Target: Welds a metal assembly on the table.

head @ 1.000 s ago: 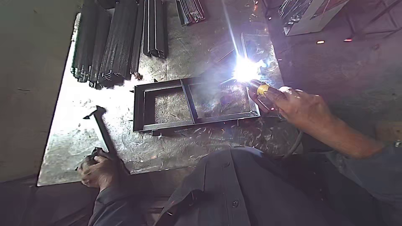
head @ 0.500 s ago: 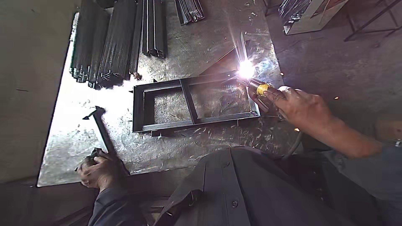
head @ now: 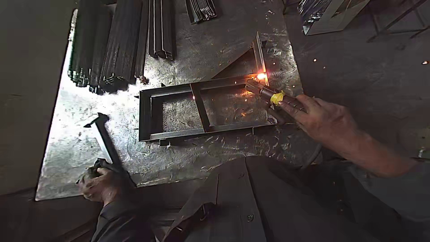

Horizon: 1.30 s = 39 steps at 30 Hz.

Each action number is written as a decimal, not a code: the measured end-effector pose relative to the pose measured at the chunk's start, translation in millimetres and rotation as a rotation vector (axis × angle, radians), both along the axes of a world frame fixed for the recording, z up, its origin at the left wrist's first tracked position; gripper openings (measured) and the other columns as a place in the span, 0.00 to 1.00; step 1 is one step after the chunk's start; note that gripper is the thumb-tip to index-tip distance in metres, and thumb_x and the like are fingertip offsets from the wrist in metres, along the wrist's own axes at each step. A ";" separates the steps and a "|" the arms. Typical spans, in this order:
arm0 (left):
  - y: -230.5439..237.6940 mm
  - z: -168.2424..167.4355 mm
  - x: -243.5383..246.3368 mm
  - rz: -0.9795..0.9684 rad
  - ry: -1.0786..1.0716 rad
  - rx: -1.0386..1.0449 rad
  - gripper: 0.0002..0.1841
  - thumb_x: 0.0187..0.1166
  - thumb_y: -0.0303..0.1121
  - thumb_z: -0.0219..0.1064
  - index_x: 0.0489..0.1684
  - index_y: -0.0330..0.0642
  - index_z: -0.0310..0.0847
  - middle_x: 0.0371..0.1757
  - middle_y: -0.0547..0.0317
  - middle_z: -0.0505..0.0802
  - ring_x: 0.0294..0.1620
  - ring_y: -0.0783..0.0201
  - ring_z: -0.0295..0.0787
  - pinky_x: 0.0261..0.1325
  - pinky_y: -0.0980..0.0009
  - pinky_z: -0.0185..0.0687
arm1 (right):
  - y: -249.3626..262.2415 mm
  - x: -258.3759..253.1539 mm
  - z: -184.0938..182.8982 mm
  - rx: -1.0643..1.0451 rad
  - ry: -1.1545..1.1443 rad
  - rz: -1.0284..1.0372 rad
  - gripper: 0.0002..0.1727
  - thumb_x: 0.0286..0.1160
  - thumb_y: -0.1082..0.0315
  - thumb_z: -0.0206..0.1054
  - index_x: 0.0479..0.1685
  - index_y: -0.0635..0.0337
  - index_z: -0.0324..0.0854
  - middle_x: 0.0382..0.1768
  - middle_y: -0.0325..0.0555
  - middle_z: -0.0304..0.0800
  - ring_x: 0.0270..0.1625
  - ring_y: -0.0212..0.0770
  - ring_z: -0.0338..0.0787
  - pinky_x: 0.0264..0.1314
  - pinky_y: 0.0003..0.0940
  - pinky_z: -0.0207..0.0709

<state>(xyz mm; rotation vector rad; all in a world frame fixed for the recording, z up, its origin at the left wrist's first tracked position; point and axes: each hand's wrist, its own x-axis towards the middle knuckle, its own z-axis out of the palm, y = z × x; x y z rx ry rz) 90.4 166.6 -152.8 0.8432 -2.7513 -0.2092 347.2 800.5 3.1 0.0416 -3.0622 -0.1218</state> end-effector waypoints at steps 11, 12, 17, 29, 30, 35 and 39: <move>-9.7 -8.5 -5.2 0.009 -0.018 -0.047 0.30 0.85 0.54 0.49 0.81 0.52 0.78 0.82 0.56 0.82 0.84 0.58 0.75 0.87 0.58 0.66 | 12.4 -4.8 -8.5 0.028 -0.047 -0.115 0.32 0.80 0.70 0.66 0.86 0.42 0.71 0.60 0.68 0.84 0.46 0.68 0.90 0.33 0.55 0.82; -17.9 -15.4 -8.4 0.009 -0.013 -0.068 0.30 0.85 0.55 0.49 0.80 0.54 0.78 0.81 0.57 0.83 0.84 0.59 0.76 0.86 0.59 0.66 | 12.1 -5.4 -8.2 0.029 -0.048 -0.123 0.32 0.80 0.70 0.65 0.86 0.43 0.72 0.60 0.69 0.84 0.47 0.68 0.91 0.34 0.56 0.83; 2.2 -2.7 1.3 -0.011 -0.040 -0.126 0.32 0.88 0.60 0.43 0.79 0.55 0.80 0.80 0.54 0.83 0.83 0.52 0.76 0.82 0.46 0.70 | 13.2 -1.2 -12.2 0.080 0.034 -0.120 0.12 0.81 0.71 0.62 0.57 0.55 0.84 0.49 0.62 0.88 0.41 0.62 0.92 0.27 0.52 0.81; 3.5 4.0 -0.5 -0.008 -0.040 -0.051 0.29 0.88 0.56 0.47 0.78 0.52 0.81 0.81 0.51 0.83 0.84 0.51 0.75 0.84 0.45 0.68 | 8.1 -10.7 -10.2 0.005 0.027 -0.111 0.29 0.81 0.72 0.63 0.82 0.41 0.75 0.52 0.65 0.88 0.43 0.66 0.92 0.29 0.54 0.81; 2.4 3.2 -1.9 0.003 -0.042 -0.050 0.29 0.88 0.54 0.47 0.78 0.51 0.80 0.81 0.52 0.83 0.84 0.52 0.75 0.84 0.47 0.68 | 7.3 -11.4 -10.4 0.005 0.039 -0.107 0.29 0.81 0.72 0.63 0.82 0.41 0.76 0.54 0.64 0.88 0.43 0.65 0.92 0.30 0.54 0.81; 22.4 11.6 5.8 0.045 0.012 -0.054 0.30 0.85 0.51 0.48 0.80 0.46 0.79 0.81 0.55 0.83 0.81 0.59 0.79 0.83 0.65 0.71 | 6.5 -13.6 -10.9 0.009 0.008 -0.121 0.27 0.83 0.70 0.63 0.82 0.43 0.76 0.48 0.67 0.88 0.41 0.67 0.91 0.30 0.56 0.81; -6.1 -12.3 2.4 -0.064 0.012 -0.225 0.34 0.87 0.59 0.42 0.80 0.47 0.78 0.78 0.54 0.86 0.77 0.57 0.83 0.79 0.56 0.75 | 6.8 -14.6 -9.0 0.004 -0.002 -0.132 0.28 0.82 0.71 0.63 0.82 0.41 0.75 0.49 0.66 0.87 0.41 0.66 0.91 0.29 0.54 0.81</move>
